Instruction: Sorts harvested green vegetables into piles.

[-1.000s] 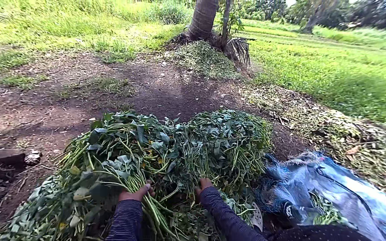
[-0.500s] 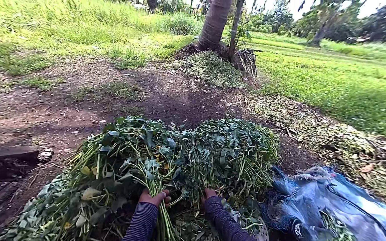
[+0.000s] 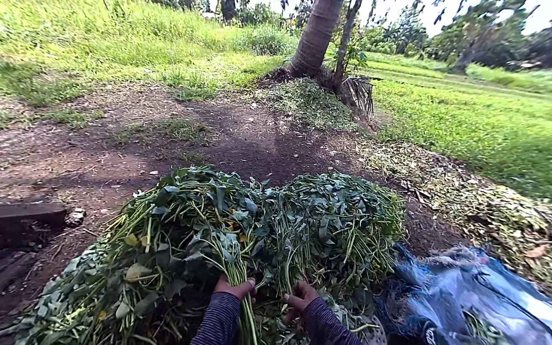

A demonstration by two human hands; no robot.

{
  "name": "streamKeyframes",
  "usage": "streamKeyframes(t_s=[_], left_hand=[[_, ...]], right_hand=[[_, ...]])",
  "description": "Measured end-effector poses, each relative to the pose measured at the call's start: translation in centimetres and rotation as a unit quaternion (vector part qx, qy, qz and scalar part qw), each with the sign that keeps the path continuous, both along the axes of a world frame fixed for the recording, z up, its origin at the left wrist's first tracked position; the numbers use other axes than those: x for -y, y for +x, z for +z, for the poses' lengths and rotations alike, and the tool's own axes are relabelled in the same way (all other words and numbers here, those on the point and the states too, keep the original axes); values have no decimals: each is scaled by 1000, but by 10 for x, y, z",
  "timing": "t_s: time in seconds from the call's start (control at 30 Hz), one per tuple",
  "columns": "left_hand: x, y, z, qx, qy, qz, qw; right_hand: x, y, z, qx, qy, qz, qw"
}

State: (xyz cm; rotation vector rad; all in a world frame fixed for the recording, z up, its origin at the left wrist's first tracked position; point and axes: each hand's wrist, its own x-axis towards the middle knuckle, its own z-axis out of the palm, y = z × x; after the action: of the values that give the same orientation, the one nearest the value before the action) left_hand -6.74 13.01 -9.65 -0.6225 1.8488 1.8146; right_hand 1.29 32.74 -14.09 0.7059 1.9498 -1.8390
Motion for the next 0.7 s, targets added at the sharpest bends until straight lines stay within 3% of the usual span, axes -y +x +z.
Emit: streamKeyframes(t_s=[0.2, 0.3, 0.37, 0.4, 0.47, 0.53, 0.6, 0.7], left_hand=[[-13, 18, -30, -9, -139, -165, 976], [-15, 16, -33, -17, -179, -187, 966], [-15, 16, -36, -23, -190, -193, 962], [-15, 16, -35, -26, -193, -200, 960], [-15, 18, -28, -33, -192, -215, 957], [-15, 19, -25, -44, -183, -233, 954], [-17, 22, -22, -50, -184, -257, 947], [-14, 18, -21, -56, -180, -211, 959]], right_hand=[[46, 24, -6, -10, 168, 178, 969], [47, 28, -7, -51, 235, 198, 950], [45, 30, -12, -79, 208, 173, 960], [44, 31, -15, -74, 150, 142, 976], [48, 28, -12, 0, -65, 29, 997], [54, 14, -9, 105, -238, -117, 959], [57, 0, -13, 131, -200, -151, 959], [52, -4, -19, 71, -26, 5, 997]])
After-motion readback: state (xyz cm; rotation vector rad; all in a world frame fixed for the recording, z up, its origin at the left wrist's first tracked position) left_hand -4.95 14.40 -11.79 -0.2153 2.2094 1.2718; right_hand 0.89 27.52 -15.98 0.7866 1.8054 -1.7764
